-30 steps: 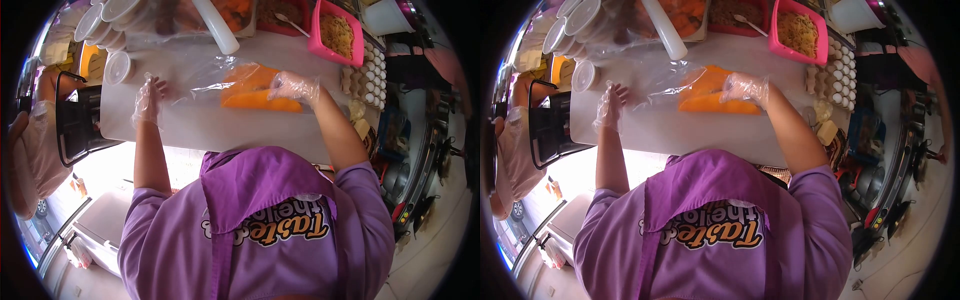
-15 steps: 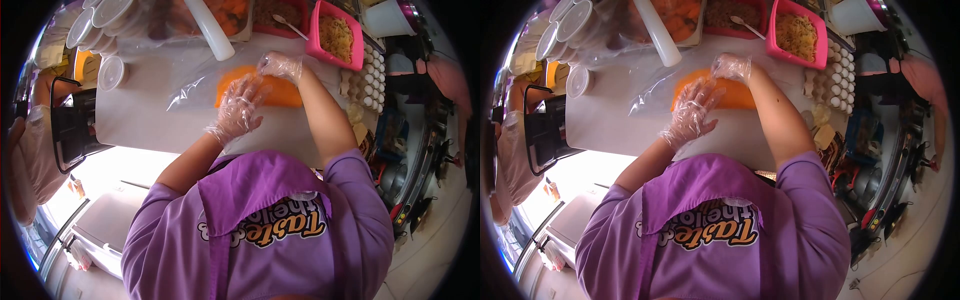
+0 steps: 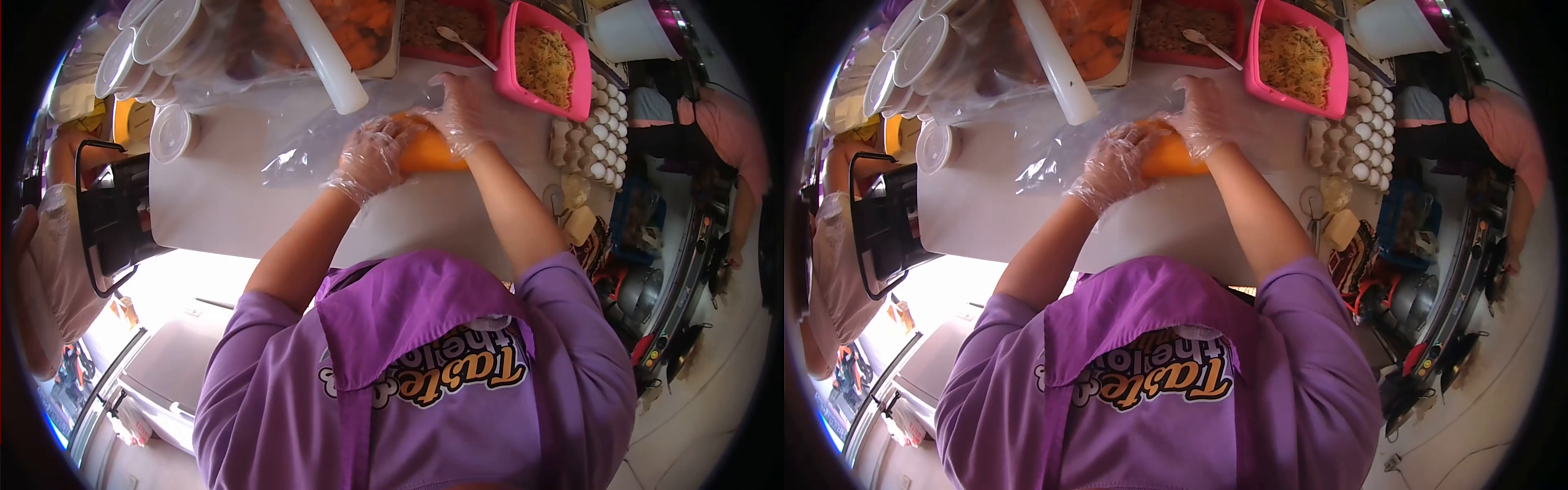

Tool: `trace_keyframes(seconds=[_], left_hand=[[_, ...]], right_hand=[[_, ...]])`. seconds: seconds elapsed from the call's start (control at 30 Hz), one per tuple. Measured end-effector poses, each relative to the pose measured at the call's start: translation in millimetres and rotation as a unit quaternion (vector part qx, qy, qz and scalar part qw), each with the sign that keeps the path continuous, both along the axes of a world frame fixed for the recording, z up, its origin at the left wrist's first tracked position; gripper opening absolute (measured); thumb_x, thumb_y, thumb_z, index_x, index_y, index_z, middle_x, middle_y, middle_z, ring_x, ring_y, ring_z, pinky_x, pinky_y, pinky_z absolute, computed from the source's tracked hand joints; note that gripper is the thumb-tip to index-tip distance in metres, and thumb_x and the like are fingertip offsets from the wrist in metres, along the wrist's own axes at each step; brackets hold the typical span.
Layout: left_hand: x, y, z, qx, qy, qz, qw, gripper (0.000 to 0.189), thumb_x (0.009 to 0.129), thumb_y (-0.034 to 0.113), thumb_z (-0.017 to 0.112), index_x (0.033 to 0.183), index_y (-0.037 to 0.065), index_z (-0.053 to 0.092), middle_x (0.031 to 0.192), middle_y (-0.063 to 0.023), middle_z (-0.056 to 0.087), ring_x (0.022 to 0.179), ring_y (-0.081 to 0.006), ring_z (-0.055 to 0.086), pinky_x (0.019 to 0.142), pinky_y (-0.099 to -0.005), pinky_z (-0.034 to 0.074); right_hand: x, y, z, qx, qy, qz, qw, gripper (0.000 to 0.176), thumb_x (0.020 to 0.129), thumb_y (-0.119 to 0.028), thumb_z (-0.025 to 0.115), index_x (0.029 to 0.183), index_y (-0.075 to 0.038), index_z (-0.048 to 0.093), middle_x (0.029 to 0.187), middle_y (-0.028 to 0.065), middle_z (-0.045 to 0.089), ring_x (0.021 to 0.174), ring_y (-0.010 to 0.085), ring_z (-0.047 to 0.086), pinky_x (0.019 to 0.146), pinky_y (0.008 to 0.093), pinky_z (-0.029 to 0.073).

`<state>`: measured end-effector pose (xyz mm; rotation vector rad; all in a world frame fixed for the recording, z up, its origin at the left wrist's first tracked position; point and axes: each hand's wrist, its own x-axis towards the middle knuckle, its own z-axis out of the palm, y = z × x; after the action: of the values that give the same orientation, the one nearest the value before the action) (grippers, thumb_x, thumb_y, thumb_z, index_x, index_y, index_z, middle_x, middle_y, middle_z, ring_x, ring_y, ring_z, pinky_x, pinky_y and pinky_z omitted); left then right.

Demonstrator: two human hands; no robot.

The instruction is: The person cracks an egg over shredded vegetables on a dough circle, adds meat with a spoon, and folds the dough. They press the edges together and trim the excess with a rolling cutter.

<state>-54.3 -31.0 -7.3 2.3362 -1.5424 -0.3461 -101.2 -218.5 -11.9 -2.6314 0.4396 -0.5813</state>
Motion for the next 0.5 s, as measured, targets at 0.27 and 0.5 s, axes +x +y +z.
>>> trace_keyframes(seconds=[0.27,0.5], left_hand=[[-1,2,-5,-0.069,0.033,0.01,0.997,0.081,0.062,0.037,0.077,0.131,0.013,0.041,0.13,-0.011,0.05,0.121,-0.03,0.046,0.101,-0.0424,0.035],[-25,22,-22,-0.129,0.088,0.001,0.988,0.09,0.058,0.033,0.081,0.133,0.007,0.039,0.129,-0.0155,0.049,0.122,-0.0349,0.044,0.1,-0.0463,0.035]], right_hand=[[-56,18,14,0.078,0.203,0.194,0.957,0.057,0.088,-0.021,0.057,0.139,-0.011,0.034,0.134,0.0129,0.047,0.119,0.0317,0.047,0.099,0.0404,0.039],[-95,37,-8,0.091,0.23,0.19,0.95,0.061,0.089,-0.029,0.057,0.14,-0.007,0.031,0.142,0.012,0.038,0.129,0.0326,0.036,0.106,0.04,0.031]])
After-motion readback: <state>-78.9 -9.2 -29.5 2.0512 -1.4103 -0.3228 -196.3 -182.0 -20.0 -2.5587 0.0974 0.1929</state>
